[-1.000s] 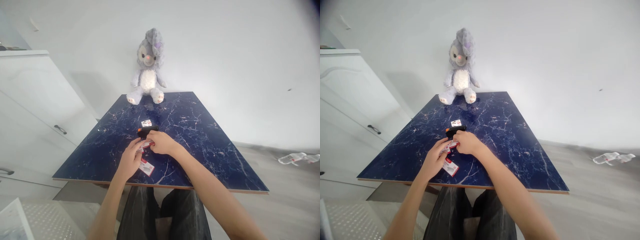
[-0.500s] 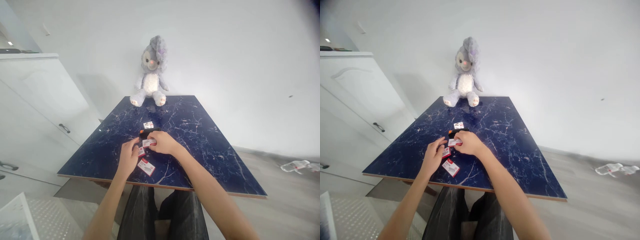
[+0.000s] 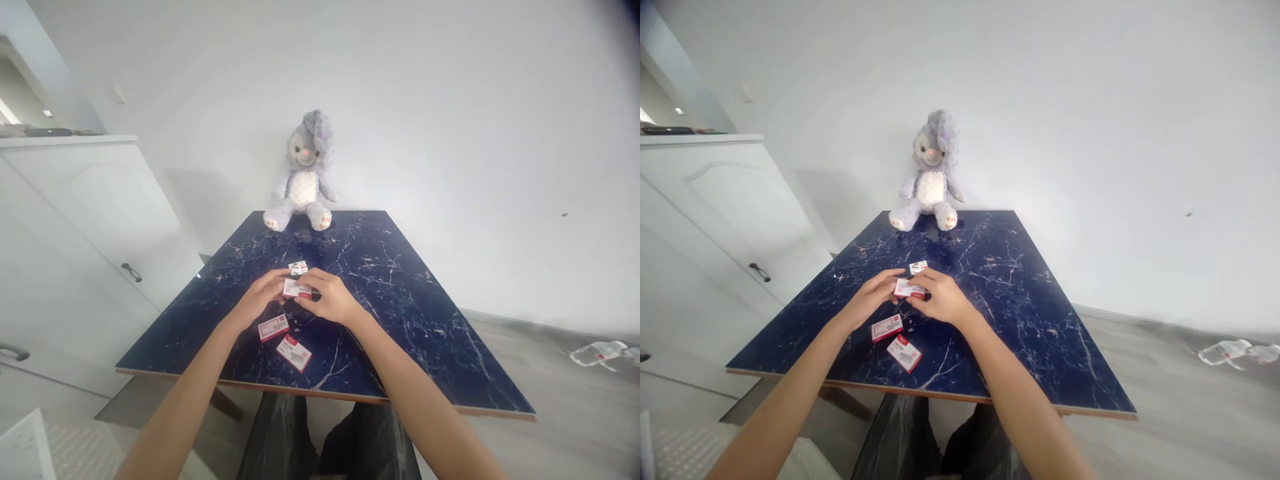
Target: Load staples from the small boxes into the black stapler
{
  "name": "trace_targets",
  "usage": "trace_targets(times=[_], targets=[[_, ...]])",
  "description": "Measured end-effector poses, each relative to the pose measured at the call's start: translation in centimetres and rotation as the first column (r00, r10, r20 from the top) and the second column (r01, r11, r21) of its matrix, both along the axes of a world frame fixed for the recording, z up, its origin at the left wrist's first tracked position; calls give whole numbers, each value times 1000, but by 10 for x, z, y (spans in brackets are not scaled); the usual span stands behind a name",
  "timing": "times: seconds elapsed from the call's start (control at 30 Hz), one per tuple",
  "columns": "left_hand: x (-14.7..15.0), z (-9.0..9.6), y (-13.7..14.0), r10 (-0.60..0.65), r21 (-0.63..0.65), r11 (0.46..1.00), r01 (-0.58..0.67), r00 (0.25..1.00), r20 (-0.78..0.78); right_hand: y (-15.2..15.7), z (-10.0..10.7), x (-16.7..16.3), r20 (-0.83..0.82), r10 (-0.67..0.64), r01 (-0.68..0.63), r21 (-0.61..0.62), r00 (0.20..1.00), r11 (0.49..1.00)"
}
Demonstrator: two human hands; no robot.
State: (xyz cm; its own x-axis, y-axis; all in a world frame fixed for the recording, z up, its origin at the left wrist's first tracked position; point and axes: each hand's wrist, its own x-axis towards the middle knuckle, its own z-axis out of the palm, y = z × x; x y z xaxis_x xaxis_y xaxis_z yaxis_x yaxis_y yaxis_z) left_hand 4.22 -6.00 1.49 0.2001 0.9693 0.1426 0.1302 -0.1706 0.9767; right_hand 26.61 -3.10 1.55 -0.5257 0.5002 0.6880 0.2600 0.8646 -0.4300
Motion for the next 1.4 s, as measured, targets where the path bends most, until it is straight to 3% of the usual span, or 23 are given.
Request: trace_targets(times=[0.07, 0.13, 0.33, 0.47, 0.7, 1.07, 1.23, 1.4], targets=[[0, 6, 18, -127, -73, 988, 135, 986, 111, 4, -1, 2, -45, -42, 42, 20, 998, 999], [4, 5, 29, -141, -91, 983, 158, 975, 173, 7, -1, 3, -66, -81, 84, 32, 994, 996], [6, -16, 28, 38, -36, 999, -32, 983, 180, 10, -3, 2, -23, -80, 82, 59, 996, 995], [3, -18, 32, 136, -44, 991, -129, 952, 274, 10, -5, -1, -53, -100, 101, 8, 994, 995], [0, -18, 37, 166, -71, 986, -150, 880, 444, 12, -8, 0, -89, -117, 106, -116, 989, 988], [-10, -20, 43, 241, -142, 970, -195, 798, 552, 11, -4, 2, -94, -139, 129, -98, 986, 987], [-6, -14, 37, 158, -66, 987, -144, 859, 488, 8, -4, -1, -55, -137, 137, -5, 989, 991], [-3, -11, 34, 165, -23, 985, -170, 907, 386, 7, -7, -4, 11, -210, 209, 42, 978, 977]])
